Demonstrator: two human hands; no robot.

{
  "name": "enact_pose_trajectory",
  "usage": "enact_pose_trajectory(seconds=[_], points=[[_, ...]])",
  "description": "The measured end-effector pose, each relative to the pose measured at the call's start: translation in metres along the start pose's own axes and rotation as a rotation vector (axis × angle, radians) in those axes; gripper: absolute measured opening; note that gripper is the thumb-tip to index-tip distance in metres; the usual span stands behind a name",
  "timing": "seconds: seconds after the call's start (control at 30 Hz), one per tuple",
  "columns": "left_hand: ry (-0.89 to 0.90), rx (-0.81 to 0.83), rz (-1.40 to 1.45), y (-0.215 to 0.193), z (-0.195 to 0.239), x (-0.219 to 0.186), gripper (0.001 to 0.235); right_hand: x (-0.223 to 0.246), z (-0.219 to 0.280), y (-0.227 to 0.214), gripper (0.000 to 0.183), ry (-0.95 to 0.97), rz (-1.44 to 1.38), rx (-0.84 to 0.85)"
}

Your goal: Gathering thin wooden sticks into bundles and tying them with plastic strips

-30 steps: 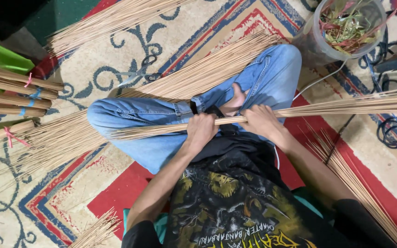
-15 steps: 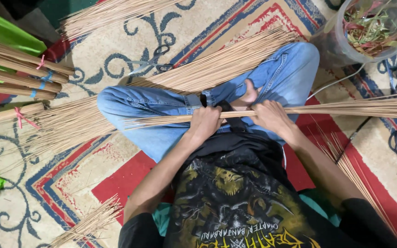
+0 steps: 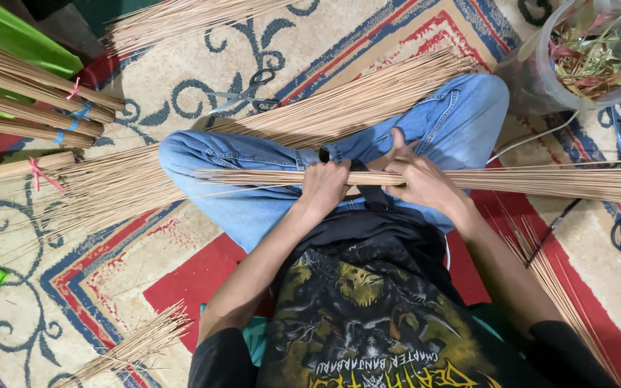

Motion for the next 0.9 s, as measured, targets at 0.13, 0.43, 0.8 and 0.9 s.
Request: enact_pose_trajectory(seconds=[0.13,0.43,0.8,0.9], points=[[0.036,-0.045,-0.055,-0.033,0.011,-0.017,0.034,-0.014,0.005,0.006,0.03,0.125,-0.096,0.066],[0.058,-0.041,-0.106,-0.046,0.025,-0.022,0.05,-0.007,0.008,0.001,0.047,0.096,-0.135,0.087],[0.078,-0.071,0.061,-0.079,0.038,-0.025,0.07,-0.011,0.011,0.003,0.06,0.066,-0.132,0.081],[0.109,-0.114,0.18,-0.093,0.039,-0.034,0.07,-0.012,0.011,0.004,0.061,0.048,-0.127,0.075]])
Point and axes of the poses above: each hand's wrist, its own z-axis away from the middle knuckle, its own y-axis out of the palm, x = y × z, the point moved 10 cm from there along -z, towards the middle knuckle, and after that the axes turned 8 degrees about -y, right-handed, at the moved point
